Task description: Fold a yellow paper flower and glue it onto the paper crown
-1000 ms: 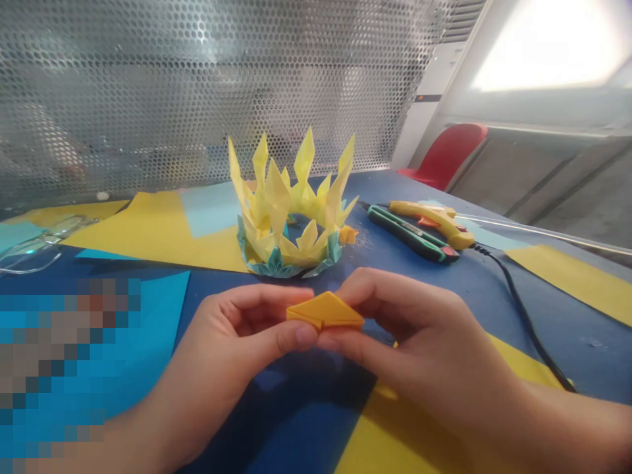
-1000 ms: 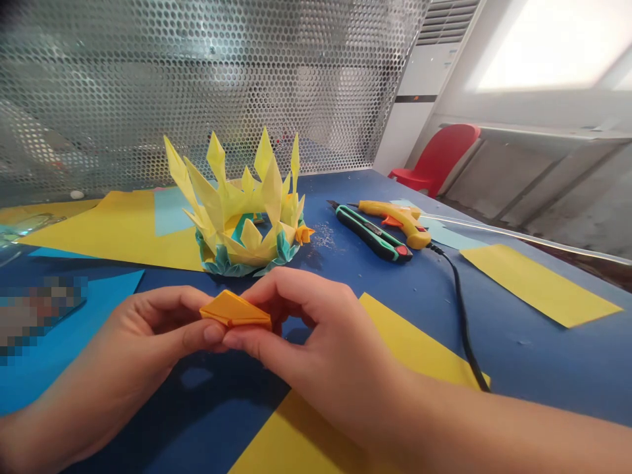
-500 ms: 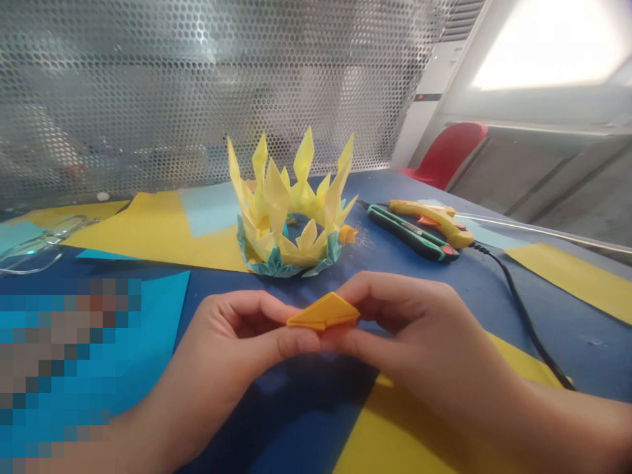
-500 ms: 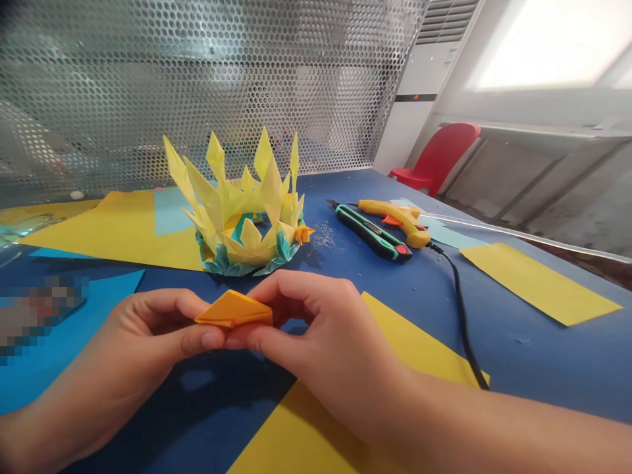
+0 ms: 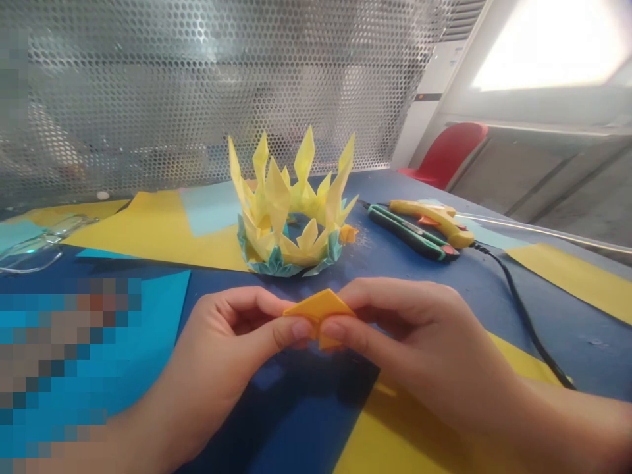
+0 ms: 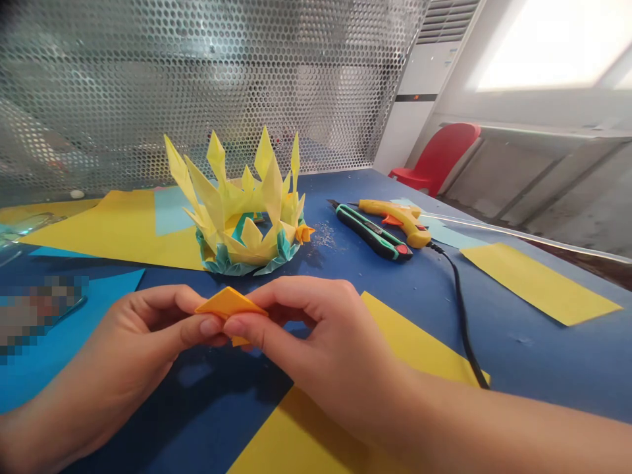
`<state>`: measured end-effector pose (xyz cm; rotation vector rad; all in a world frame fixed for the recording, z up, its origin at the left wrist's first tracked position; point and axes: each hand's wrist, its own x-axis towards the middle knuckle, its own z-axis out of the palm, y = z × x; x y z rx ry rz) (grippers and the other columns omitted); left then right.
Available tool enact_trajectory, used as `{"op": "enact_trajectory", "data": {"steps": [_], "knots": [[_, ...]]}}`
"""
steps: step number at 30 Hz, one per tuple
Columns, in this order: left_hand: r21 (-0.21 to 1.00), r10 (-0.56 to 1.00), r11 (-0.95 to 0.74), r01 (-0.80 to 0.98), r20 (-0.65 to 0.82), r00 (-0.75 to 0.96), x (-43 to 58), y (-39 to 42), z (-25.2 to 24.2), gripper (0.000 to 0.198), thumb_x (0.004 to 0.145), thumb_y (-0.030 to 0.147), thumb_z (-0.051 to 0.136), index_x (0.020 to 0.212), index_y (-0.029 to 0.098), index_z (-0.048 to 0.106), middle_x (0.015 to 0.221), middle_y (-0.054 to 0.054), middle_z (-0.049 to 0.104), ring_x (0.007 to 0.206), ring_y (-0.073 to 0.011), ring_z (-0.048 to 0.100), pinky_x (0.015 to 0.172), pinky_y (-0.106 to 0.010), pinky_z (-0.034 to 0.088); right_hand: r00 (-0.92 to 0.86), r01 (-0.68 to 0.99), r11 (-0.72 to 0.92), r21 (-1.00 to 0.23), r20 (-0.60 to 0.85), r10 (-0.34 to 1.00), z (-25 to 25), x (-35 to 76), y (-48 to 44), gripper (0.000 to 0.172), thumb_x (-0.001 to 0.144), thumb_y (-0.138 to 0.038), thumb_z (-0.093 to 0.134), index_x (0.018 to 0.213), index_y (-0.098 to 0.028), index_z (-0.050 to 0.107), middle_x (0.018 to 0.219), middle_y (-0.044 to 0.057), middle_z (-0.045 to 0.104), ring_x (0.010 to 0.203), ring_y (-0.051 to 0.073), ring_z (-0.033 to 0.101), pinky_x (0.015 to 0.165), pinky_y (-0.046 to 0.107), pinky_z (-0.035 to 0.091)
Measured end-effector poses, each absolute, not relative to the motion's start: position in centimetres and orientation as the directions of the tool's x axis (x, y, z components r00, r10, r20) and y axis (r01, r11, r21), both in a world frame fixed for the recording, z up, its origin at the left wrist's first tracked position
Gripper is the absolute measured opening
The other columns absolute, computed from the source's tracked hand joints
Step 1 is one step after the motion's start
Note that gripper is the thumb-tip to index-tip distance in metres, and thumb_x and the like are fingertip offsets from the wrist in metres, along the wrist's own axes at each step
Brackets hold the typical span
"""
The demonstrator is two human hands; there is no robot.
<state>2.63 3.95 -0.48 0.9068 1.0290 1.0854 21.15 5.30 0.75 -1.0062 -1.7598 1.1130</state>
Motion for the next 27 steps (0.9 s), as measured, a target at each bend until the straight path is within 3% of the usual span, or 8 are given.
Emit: {"op": "enact_trajectory", "data": {"steps": [7,14,18,21,24,27], "knots": [[0.929,0.957,0.269,-0.252,-0.229,0.178,2.59,3.79,-0.52,0.014,0.067,0.019,0.090,0.060,0.024,0.079,0.061,0.005,0.079,0.059,-0.0081,0.074,0.058,-0.008,0.054,-0.359,0.126,0.150,-0.981,0.096,0.928,0.74,21.11,5.24,0.015,0.074,-0.021,0.084,0.063,-0.021,0.074,0.058,-0.004,0.071,0.055,0.010,0.068,0.053,0.015,0.055],[0.954,0.961,0.249,-0.165,-0.222,0.165,2.97,3.70,-0.55,0.014,0.067,0.022,0.090,0.061,0.021,0.078,0.061,0.004,0.078,0.059,-0.0075,0.071,0.055,-0.007,0.052,-0.368,0.114,-0.024,-0.993,-0.065,0.928,0.56,21.07,4.80,0.016,0.083,-0.025,0.073,0.068,-0.019,0.075,0.051,-0.004,0.064,0.040,0.006,0.054,0.037,0.014,0.045],[0.958,0.976,0.203,-0.200,-0.181,0.122,2.81,3.74,-0.65,0.017,0.071,0.021,0.088,0.059,0.020,0.076,0.059,0.004,0.076,0.058,-0.0078,0.070,0.058,-0.009,0.054,-0.376,0.148,0.118,-0.982,0.055,0.925,0.38,20.97,5.08,0.004,0.083,-0.024,0.073,0.081,-0.020,0.074,0.069,-0.001,0.074,0.047,0.008,0.060,0.045,0.018,0.050],[0.959,0.983,0.176,-0.221,-0.157,0.098,2.63,3.82,-0.63,0.017,0.075,0.021,0.085,0.063,0.018,0.073,0.063,0.004,0.076,0.058,-0.0076,0.069,0.059,-0.011,0.056,-0.305,0.176,0.300,-0.938,0.238,0.922,0.42,21.02,5.37,0.023,0.078,-0.017,0.077,0.095,-0.024,0.064,0.065,-0.007,0.071,0.054,0.010,0.065,0.054,0.019,0.055],[0.953,0.982,0.175,-0.246,-0.152,0.113,2.64,4.03,-0.55,0.014,0.078,0.022,0.083,0.070,0.018,0.072,0.068,0.004,0.076,0.063,-0.0085,0.070,0.060,-0.011,0.057,-0.304,0.238,0.456,-0.857,0.380,0.873,0.46,21.20,5.54,0.024,0.074,-0.013,0.081,0.086,-0.025,0.063,0.072,-0.007,0.072,0.064,0.010,0.068,0.064,0.019,0.058],[0.942,0.980,0.189,-0.276,-0.164,0.112,2.75,4.20,-0.53,0.012,0.078,0.023,0.084,0.083,0.018,0.074,0.076,0.002,0.079,0.067,-0.0089,0.071,0.062,-0.012,0.058,-0.370,0.272,0.505,-0.819,0.396,0.841,0.40,21.38,5.62,0.020,0.075,-0.010,0.080,0.083,-0.024,0.068,0.078,-0.007,0.074,0.069,0.009,0.069,0.068,0.017,0.058]]}}
